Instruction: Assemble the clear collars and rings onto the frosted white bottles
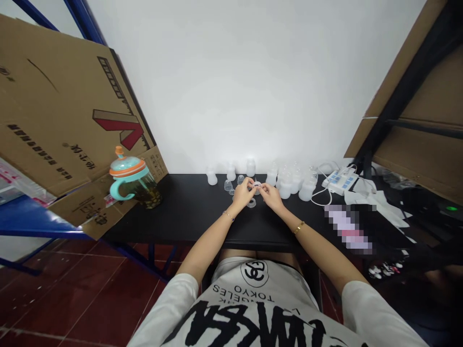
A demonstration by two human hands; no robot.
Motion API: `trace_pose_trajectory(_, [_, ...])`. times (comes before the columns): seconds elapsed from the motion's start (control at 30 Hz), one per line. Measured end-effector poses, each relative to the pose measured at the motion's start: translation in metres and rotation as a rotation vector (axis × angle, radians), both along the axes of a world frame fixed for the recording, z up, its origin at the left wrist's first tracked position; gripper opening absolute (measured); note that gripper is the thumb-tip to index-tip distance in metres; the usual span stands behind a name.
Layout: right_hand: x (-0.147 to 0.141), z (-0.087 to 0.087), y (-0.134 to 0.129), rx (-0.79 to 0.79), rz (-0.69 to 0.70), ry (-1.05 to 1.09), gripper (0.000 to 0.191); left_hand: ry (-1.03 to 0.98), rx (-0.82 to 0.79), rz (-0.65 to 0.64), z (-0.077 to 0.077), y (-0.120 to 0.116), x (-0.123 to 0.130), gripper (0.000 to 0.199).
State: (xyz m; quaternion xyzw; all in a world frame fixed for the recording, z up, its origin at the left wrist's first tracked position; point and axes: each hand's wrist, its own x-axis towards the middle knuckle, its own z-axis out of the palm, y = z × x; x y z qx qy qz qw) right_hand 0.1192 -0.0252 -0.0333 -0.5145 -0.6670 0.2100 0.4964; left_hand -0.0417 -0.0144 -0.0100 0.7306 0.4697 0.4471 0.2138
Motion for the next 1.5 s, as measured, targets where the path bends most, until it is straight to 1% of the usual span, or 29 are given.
trace_pose_trajectory(0.23, [-0.0009, 0.0006, -0.0001, 0.016, -0.002, 0.003, 0.033, -0.011, 0.038, -0.008, -0.0014, -0.0020, 0.0000, 0.016])
trace_pose_trajectory(0.53, [-0.0010, 0.0006, -0.0009, 0.002, 0.021, 0.048, 0.036, 0.012, 0.002, 0.009, 0.0030, -0.0042, 0.0015, 0.018])
trace_pose_trajectory(0.7, [-0.0003, 0.0000, -0.0003, -0.016, 0.027, 0.070, 0.035, 0.038, -0.023, -0.008, 0.0057, -0.0064, 0.0010, 0.019])
trace_pose_trajectory(0.93, [0.0011, -0.0017, 0.0022, -0.042, 0.054, 0.082, 0.036, 0.019, -0.001, -0.007, 0.0028, -0.0045, 0.0010, 0.017])
trace_pose_trajectory(1.2, [0.0021, -0.0021, 0.0036, -0.036, 0.037, 0.067, 0.037, 0.027, -0.012, -0.020, 0.0050, -0.0050, 0.0007, 0.016])
trace_pose_trajectory(1.5, [0.0007, -0.0005, 0.0002, -0.047, 0.034, 0.058, 0.040, 0.082, -0.015, 0.011, 0.0014, -0.0021, 0.0004, 0.020])
